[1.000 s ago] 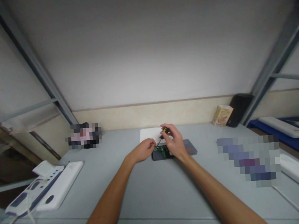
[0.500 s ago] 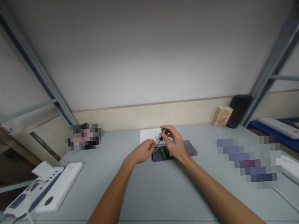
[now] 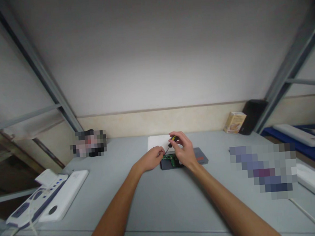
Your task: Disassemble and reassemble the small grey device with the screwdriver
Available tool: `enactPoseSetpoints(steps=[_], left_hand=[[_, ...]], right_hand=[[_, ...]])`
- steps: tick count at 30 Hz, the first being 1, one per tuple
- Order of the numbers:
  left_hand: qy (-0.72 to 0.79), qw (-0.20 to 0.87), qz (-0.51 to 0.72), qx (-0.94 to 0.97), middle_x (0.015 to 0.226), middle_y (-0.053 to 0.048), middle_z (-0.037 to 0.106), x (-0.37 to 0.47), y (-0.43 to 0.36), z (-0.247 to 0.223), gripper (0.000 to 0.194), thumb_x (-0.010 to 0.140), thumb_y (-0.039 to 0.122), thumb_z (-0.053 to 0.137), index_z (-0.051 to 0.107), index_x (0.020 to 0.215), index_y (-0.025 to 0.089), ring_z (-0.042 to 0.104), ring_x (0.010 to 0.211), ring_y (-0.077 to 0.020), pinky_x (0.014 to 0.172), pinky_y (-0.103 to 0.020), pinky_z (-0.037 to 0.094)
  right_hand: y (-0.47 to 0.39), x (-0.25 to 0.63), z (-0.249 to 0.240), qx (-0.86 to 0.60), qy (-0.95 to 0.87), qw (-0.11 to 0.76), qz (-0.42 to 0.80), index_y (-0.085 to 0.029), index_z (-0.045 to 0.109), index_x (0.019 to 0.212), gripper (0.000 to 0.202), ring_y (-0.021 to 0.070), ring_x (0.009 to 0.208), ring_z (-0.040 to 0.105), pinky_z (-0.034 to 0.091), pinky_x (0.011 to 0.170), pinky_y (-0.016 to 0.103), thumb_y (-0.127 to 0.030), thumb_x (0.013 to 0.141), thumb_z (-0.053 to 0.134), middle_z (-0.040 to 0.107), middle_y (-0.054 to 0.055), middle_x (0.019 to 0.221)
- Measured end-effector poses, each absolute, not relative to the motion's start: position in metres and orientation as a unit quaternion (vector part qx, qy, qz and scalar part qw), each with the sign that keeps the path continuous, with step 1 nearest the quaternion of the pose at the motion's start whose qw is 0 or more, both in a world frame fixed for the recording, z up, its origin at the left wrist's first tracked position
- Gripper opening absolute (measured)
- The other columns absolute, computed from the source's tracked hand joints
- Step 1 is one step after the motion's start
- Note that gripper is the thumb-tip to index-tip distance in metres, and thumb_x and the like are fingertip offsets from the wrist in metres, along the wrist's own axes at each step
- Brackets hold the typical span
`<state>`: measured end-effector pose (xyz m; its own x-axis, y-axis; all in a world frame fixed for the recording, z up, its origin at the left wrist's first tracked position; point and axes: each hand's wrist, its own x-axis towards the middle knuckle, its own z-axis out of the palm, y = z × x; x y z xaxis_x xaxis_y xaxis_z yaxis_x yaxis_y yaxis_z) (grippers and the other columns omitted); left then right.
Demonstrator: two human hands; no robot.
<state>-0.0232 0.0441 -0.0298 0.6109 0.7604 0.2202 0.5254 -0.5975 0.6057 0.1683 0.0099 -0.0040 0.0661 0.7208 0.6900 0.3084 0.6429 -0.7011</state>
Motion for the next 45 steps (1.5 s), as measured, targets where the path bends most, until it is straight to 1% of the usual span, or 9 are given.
enactPoseSetpoints(steps=[5, 11, 18, 25, 29, 34, 38, 42, 45], left_hand=[[0.375, 0.256, 0.232, 0.860, 0.091, -0.005, 0.066, -0.023, 0.043, -0.028, 0.021, 0.097, 0.022, 0.043, 0.064, 0.092, 0.017, 0.061, 0.086, -0.0197, 0.081, -0.029, 0.047], [0.367, 0.259, 0.240, 0.861, 0.093, -0.005, 0.066, -0.023, 0.043, -0.029, 0.022, 0.096, 0.021, 0.042, 0.064, 0.093, 0.018, 0.060, 0.089, -0.0198, 0.085, -0.029, 0.047], [0.379, 0.256, 0.233, 0.859, 0.092, -0.005, 0.066, -0.023, 0.044, -0.029, 0.022, 0.097, 0.023, 0.044, 0.064, 0.092, 0.018, 0.060, 0.087, -0.0197, 0.083, -0.029, 0.048], [0.371, 0.266, 0.244, 0.856, 0.097, -0.006, 0.069, -0.023, 0.045, -0.032, 0.024, 0.097, 0.022, 0.043, 0.066, 0.097, 0.018, 0.062, 0.092, -0.0202, 0.088, -0.030, 0.048], [0.371, 0.268, 0.240, 0.856, 0.099, -0.006, 0.069, -0.024, 0.046, -0.032, 0.027, 0.098, 0.025, 0.043, 0.068, 0.099, 0.017, 0.062, 0.093, -0.0204, 0.090, -0.031, 0.048], [0.373, 0.305, 0.248, 0.840, 0.097, -0.006, 0.069, -0.025, 0.049, -0.034, 0.027, 0.097, 0.032, 0.049, 0.071, 0.101, 0.016, 0.062, 0.088, -0.0190, 0.083, -0.028, 0.049], [0.377, 0.315, 0.264, 0.830, 0.096, -0.005, 0.069, -0.025, 0.051, -0.038, 0.026, 0.095, 0.035, 0.055, 0.072, 0.101, 0.016, 0.061, 0.086, -0.0173, 0.079, -0.026, 0.047], [0.388, 0.307, 0.278, 0.824, 0.092, -0.003, 0.068, -0.023, 0.052, -0.038, 0.023, 0.094, 0.033, 0.058, 0.072, 0.098, 0.016, 0.058, 0.081, -0.0163, 0.074, -0.026, 0.046], [0.412, 0.266, 0.311, 0.814, 0.090, -0.004, 0.067, -0.026, 0.054, -0.032, 0.018, 0.093, 0.029, 0.058, 0.071, 0.095, 0.016, 0.058, 0.080, -0.0167, 0.074, -0.026, 0.046]], right_hand=[[0.010, 0.166, -0.004, -0.387, -0.663, 0.613, 0.186, -0.026, 0.067, 0.112, 0.022, 0.0196, 0.095, 0.064, 0.057, 0.078, 0.032, -0.022, 0.092, 0.059, 0.066, 0.006, 0.108], [0.010, 0.169, -0.004, -0.396, -0.658, 0.618, 0.170, -0.026, 0.067, 0.112, 0.022, 0.0201, 0.097, 0.064, 0.056, 0.080, 0.033, -0.022, 0.093, 0.058, 0.065, 0.006, 0.109], [0.011, 0.168, -0.005, -0.391, -0.654, 0.620, 0.187, -0.025, 0.067, 0.110, 0.020, 0.0196, 0.095, 0.064, 0.057, 0.078, 0.032, -0.024, 0.092, 0.060, 0.065, 0.006, 0.108], [0.012, 0.169, -0.006, -0.395, -0.652, 0.620, 0.185, -0.025, 0.067, 0.112, 0.021, 0.0203, 0.095, 0.065, 0.058, 0.079, 0.034, -0.024, 0.092, 0.059, 0.065, 0.006, 0.107], [0.012, 0.170, -0.004, -0.398, -0.644, 0.630, 0.173, -0.025, 0.067, 0.109, 0.019, 0.0198, 0.094, 0.064, 0.058, 0.078, 0.033, -0.024, 0.092, 0.060, 0.065, 0.006, 0.107], [0.014, 0.173, -0.002, -0.396, -0.622, 0.650, 0.183, -0.025, 0.066, 0.108, 0.018, 0.0202, 0.094, 0.064, 0.059, 0.077, 0.033, -0.028, 0.091, 0.061, 0.065, 0.007, 0.108], [0.017, 0.175, -0.003, -0.394, -0.607, 0.661, 0.197, -0.024, 0.066, 0.109, 0.020, 0.0205, 0.094, 0.065, 0.059, 0.076, 0.033, -0.029, 0.091, 0.063, 0.065, 0.007, 0.109], [0.018, 0.180, 0.000, -0.396, -0.584, 0.676, 0.210, -0.024, 0.066, 0.109, 0.021, 0.0208, 0.094, 0.066, 0.060, 0.076, 0.033, -0.032, 0.089, 0.065, 0.065, 0.007, 0.108], [0.021, 0.188, 0.004, -0.393, -0.553, 0.702, 0.217, -0.023, 0.064, 0.110, 0.023, 0.0204, 0.091, 0.069, 0.060, 0.079, 0.035, -0.033, 0.089, 0.066, 0.065, 0.007, 0.106]])
